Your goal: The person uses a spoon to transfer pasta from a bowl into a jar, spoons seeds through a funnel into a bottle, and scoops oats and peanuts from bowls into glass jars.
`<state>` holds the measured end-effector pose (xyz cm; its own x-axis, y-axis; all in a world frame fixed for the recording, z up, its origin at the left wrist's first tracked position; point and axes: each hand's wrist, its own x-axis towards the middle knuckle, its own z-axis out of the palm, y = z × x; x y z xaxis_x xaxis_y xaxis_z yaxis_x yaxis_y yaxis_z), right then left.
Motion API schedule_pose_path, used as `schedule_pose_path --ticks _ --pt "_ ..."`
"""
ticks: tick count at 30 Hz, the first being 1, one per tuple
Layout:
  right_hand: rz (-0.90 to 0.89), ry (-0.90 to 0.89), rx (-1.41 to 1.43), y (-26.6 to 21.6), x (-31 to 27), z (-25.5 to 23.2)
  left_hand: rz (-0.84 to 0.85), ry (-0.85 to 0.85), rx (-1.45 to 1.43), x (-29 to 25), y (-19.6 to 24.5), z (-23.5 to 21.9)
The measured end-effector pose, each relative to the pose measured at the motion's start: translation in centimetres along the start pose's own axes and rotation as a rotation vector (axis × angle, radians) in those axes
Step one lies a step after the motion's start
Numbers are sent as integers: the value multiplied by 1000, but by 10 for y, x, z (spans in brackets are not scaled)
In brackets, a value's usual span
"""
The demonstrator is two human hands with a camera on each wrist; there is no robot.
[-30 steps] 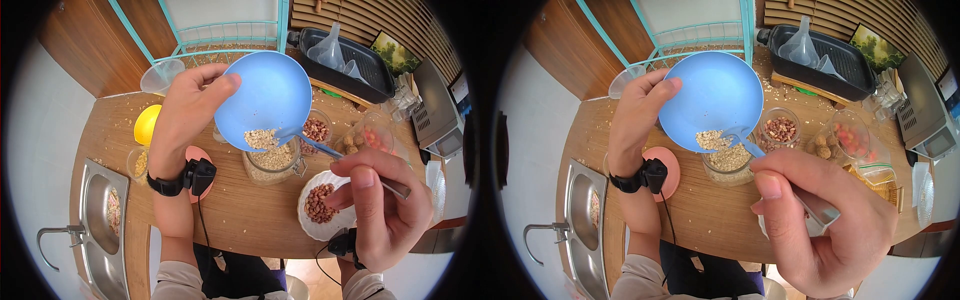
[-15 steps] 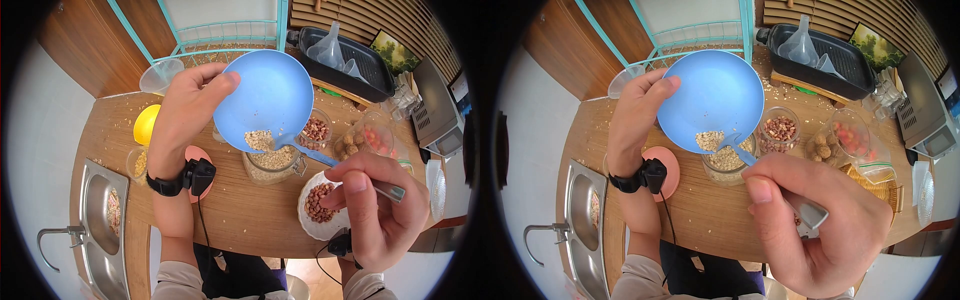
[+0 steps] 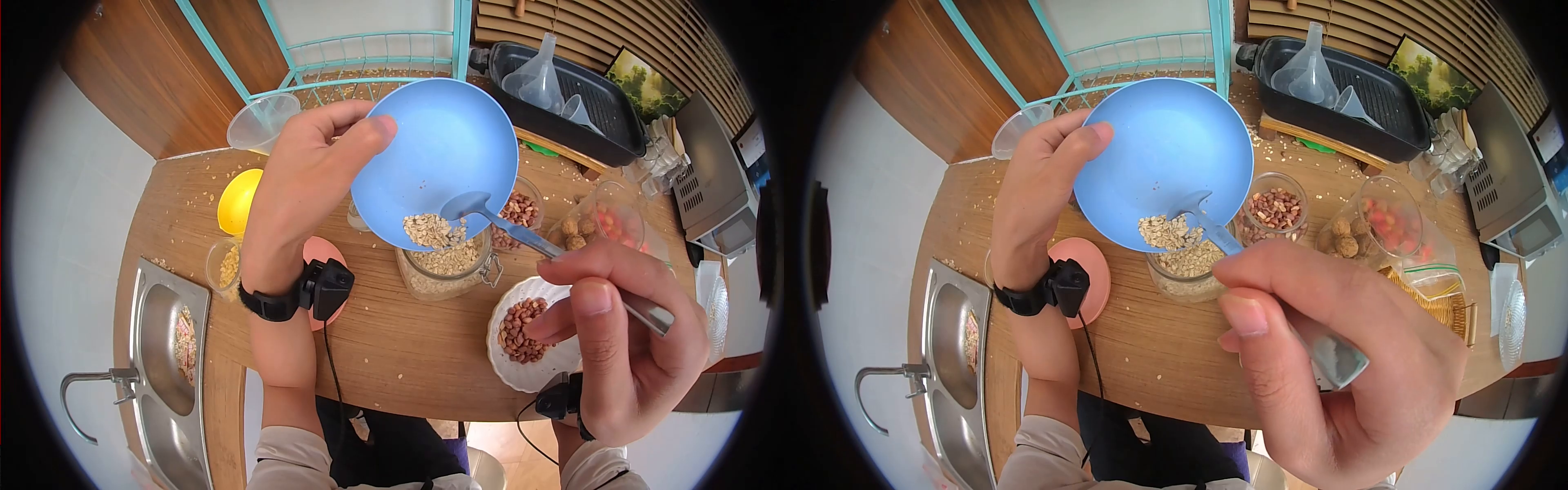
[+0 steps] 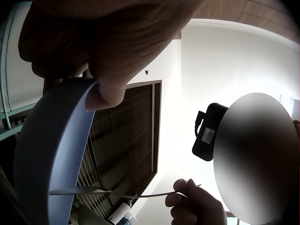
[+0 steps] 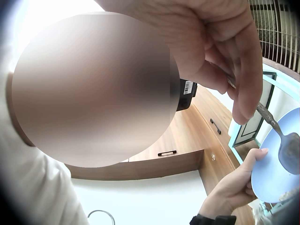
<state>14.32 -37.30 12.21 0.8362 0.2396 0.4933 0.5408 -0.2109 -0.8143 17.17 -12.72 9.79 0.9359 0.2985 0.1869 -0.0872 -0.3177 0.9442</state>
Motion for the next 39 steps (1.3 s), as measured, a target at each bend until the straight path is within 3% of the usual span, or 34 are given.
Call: schedule_pose_path --ticks 5,7,13,19,29,35,39 --pt "-3 -44 21 1 1 0 -13 1 9 0 2 -1" --pt "-58 -190 -47 1 6 -5 -20 13 24 0 3 0" --pt "37 -86 -4 -1 -3 0 31 29 7 5 -7 3" --pt "23 -32 9 0 -5 0 -12 7 7 2 -2 0" --pt "7 -48 6 -2 -4 -2 -23 22 27 4 -3 -2" --pt "85 17 -3 -7 -3 3 15 38 37 2 -2 3" --pt "46 -51 17 0 1 1 -3 29 31 -1 3 1"
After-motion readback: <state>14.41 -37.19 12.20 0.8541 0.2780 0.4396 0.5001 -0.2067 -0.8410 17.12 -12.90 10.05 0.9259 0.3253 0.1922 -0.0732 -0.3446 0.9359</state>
